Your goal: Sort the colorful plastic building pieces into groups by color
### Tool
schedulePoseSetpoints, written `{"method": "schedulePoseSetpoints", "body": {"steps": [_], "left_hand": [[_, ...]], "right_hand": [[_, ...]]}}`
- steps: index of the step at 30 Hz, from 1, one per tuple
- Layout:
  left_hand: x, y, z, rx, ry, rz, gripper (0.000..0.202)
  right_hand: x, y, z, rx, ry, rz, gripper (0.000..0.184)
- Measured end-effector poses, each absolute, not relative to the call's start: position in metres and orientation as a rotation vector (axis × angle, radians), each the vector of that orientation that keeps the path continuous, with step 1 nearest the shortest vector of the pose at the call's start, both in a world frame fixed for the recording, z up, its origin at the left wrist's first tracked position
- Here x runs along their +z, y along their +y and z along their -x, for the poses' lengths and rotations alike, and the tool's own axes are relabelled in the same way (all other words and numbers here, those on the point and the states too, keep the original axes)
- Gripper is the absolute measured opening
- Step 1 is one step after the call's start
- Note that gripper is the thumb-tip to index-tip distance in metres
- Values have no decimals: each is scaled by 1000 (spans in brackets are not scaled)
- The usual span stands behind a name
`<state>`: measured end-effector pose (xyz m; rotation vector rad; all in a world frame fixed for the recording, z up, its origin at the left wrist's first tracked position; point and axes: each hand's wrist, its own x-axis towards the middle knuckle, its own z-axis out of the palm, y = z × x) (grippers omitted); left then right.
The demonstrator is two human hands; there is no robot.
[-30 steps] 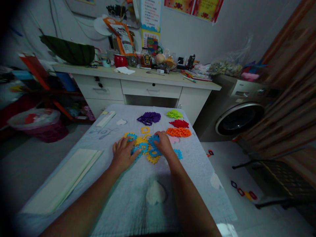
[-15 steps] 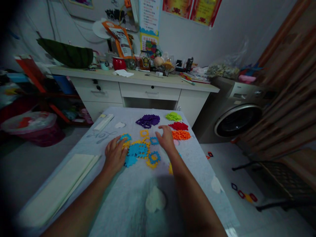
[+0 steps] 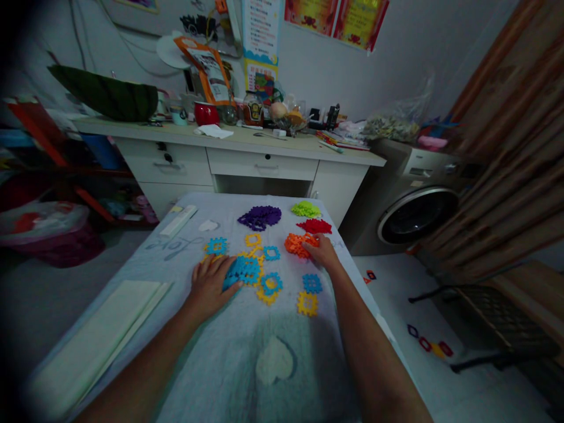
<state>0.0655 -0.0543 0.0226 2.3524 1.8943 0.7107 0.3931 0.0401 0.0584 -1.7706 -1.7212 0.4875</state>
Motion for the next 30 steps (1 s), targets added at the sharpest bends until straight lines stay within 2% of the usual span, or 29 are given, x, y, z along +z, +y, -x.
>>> {"method": "schedulePoseSetpoints", "body": {"steps": [5,15,17,20,23,30], "left_hand": [[22,-53,-67,752,1954,-2286,49],[21,-49,-64,812,2023,-2220,47],[22,-47,-62,896,2035,-2145,56],[25,-45,-58,1044,1989,-2029,74],[29,-46,-57,1114,1884,-2043,82],[25,-49,-61,833,1854,-2294,61]], "right_hand": [[67,12,-358,756,-1928,1527,42],[83,-1,-264,671,-1923,1234,31],[82,1,-247,713,-1895,1210,39],[74,2,-233,890,-1858,1116,60],[62,3,-232,1002,-1813,1040,64],[49,-6,-240,597,-2204,1194,62]]}}
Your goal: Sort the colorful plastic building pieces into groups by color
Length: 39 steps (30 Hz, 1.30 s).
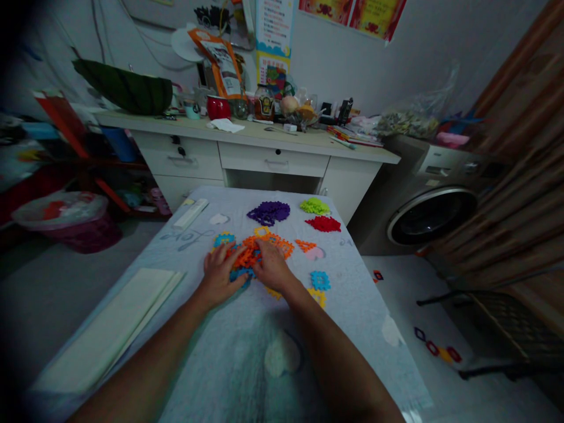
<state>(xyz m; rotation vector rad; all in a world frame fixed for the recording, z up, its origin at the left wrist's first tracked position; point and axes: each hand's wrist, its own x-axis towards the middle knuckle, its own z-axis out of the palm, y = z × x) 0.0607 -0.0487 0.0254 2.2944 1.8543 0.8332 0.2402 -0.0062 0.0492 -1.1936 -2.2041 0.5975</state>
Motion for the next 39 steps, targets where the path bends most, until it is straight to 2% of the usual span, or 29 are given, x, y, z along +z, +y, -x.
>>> {"method": "schedulePoseSetpoints", "body": {"steps": [4,7,10,14,18,21,24,29,31,35,39], "left_hand": [[19,-45,-57,855,2005,-2202,48],[17,-43,-55,958,2074,-2127,52],[19,-43,-55,1087,2144,-2102,59],[30,-47,-58,1105,2194,-2150,50],[39,-53,-65,941,2045,-2361,30],[38,-58,-75,846,1913,-2470,31],[32,-61,-83,805,1836,-2508,41],[30,-64,-84,722,1542,-2588,48],[34,-65,-82,689,1434,-2592,48],[43,-67,-78,674,1283,-2532,46],[46,-65,-73,770,1239,-2488,28]], "right_hand": [[56,-17,-253,443,-2421,1236,45],[61,-24,-276,427,-2524,1285,37],[61,-30,-307,403,-2522,1382,37],[56,-39,-346,309,-2359,1610,54],[52,-52,-364,360,-2303,1794,85],[52,-59,-358,409,-2369,1817,94],[54,-61,-344,454,-2449,1684,84],[52,-48,-329,491,-2441,1357,46],[52,-38,-325,485,-2367,1328,37],[53,-14,-306,473,-2199,1276,32],[53,3,-270,436,-1983,1288,40]]}}
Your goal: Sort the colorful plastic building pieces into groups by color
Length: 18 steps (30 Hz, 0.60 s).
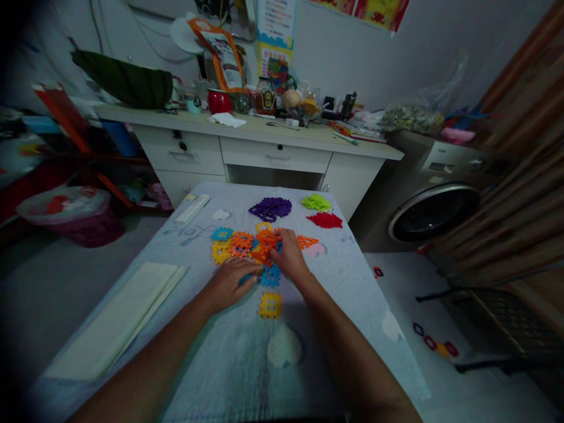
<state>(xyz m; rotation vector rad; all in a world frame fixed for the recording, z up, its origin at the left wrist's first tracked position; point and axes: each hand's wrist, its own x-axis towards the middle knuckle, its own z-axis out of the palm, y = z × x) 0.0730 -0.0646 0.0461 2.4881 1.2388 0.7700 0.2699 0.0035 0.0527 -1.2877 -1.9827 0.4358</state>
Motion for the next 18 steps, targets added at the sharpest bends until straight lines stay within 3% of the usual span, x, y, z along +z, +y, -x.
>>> {"method": "schedulePoseSetpoints", "body": {"steps": [3,8,18], "left_hand": [[45,-60,-65,877,1420,-2457,24],[38,-49,-48,987,1897,-2338,22],[24,-46,-47,823,2189,-2169,55]], "right_hand": [[47,6,-240,445,-1924,1307,51],[40,-6,-214,434,-2217,1349,53],[69,-27,-261,380,-2678,1184,45]]}}
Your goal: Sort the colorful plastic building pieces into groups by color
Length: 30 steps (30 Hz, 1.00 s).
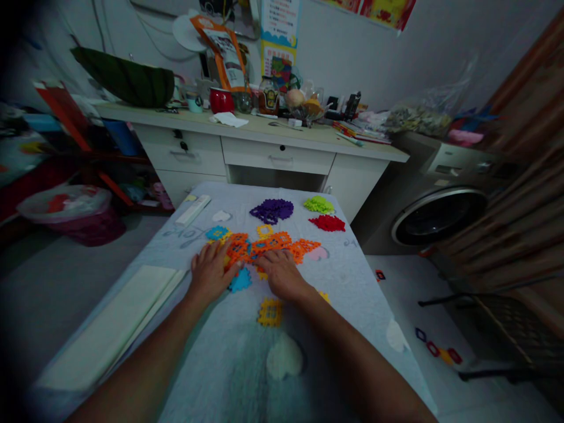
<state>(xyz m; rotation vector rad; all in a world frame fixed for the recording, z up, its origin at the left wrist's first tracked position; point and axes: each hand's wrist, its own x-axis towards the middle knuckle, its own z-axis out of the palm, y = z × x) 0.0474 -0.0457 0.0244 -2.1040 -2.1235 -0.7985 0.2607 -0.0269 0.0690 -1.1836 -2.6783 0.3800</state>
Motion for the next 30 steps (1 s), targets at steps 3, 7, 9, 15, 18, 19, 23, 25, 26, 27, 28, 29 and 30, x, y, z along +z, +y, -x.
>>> {"method": "schedulePoseSetpoints", "body": {"steps": [3,7,9,15,18,19,23,25,26,27,28,29,30], "left_hand": [[28,-46,-48,-825,-2116,2089,54],[33,-48,-56,-834,-1931,2237,39],[31,-49,-63,-797,-1830,2356,34],[24,-55,-80,-676,-1668,2669,48],[31,-59,-82,-695,-1602,2757,45],[35,-60,-82,-712,-1567,2799,41],[49,-65,-81,-819,-1464,2948,22],[52,-65,-79,-899,-1449,2932,21],[52,-65,-78,-925,-1448,2911,22],[50,-64,-77,-938,-1454,2885,22],[48,-63,-76,-934,-1468,2858,22],[44,-62,-75,-919,-1493,2829,24],[41,-61,-74,-897,-1530,2796,26]], "right_hand": [[80,-27,-288,390,-2699,1206,38],[92,-13,-329,593,-2631,1041,25],[91,6,-351,604,-2474,1086,21],[70,90,-399,97,-1915,1922,49],[63,120,-407,75,-1785,2196,85],[61,127,-408,97,-1784,2243,92],[54,143,-410,196,-1892,2264,93],[52,145,-409,187,-1944,2245,82],[52,144,-408,166,-1964,2239,74],[52,142,-406,142,-1986,2231,67],[52,139,-403,114,-2014,2216,60],[52,135,-401,87,-2050,2190,54],[53,130,-398,58,-2087,2157,49]]}}
